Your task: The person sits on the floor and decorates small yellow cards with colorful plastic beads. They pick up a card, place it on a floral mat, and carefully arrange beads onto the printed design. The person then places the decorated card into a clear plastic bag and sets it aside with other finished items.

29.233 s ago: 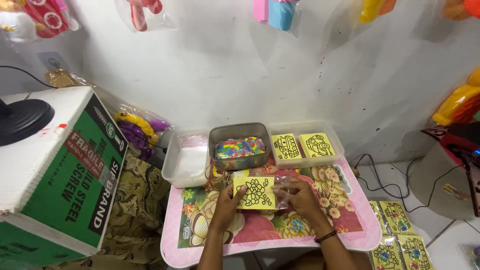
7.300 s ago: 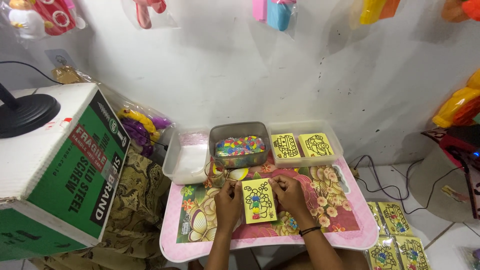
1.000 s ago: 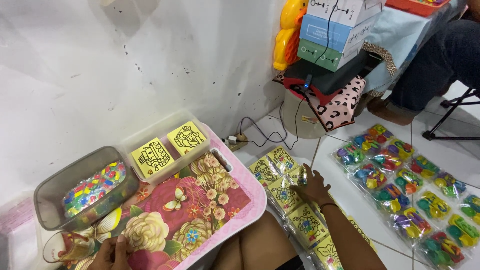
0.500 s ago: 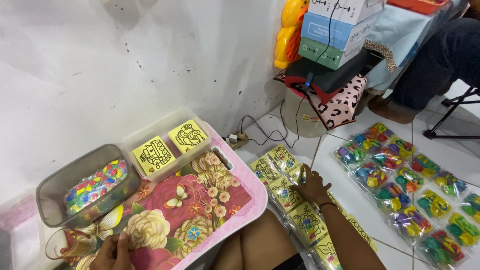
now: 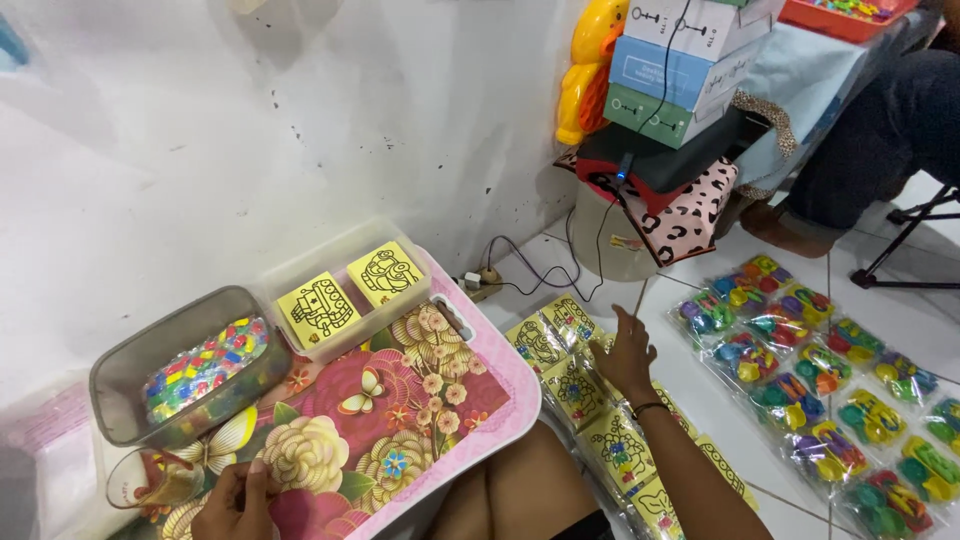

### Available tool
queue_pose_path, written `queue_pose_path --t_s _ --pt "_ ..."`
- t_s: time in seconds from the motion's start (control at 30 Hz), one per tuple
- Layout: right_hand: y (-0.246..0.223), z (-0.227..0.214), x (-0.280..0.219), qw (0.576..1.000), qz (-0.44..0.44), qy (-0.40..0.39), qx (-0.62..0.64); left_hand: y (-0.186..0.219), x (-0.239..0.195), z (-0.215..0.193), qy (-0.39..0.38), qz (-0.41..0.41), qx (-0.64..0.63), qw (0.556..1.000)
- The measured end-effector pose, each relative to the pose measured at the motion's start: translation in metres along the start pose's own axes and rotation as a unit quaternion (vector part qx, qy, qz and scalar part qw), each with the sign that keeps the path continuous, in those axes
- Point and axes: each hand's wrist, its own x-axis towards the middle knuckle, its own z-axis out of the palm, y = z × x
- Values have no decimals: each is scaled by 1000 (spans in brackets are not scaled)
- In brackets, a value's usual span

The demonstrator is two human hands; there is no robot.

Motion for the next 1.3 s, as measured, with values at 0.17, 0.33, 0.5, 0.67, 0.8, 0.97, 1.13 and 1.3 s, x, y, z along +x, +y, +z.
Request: queue_pose_path --t_s 0.17,0.33,0.5,0.67,0.8,0.97,1.13,1.3 --pt "-91 -52 -11 966 -147 164 136 28 -3 -2 -14 29 64 997" --pt "-202 -93 -53 885 -335 232 227 58 -12 -1 -6 26 105 994" --pt "-298 -67 -117 821 -494 150 244 88 -15 -2 -37 18 99 994" --pt "-355 2 -173 805 -556 -67 197 101 -17 -1 -13 30 110 993" --pt "-386 46 -187 823 -552 -92 94 100 -18 -1 -17 45 90 995" --pt "-389 53 -180 832 -531 -69 142 118 -21 -2 -8 25 -3 1000" --pt "-375 65 -168 830 -485 -117 251 112 -26 0 17 78 -61 995" --pt "-374 66 -160 873 -364 -192 261 137 -18 -22 19 117 -3 993"
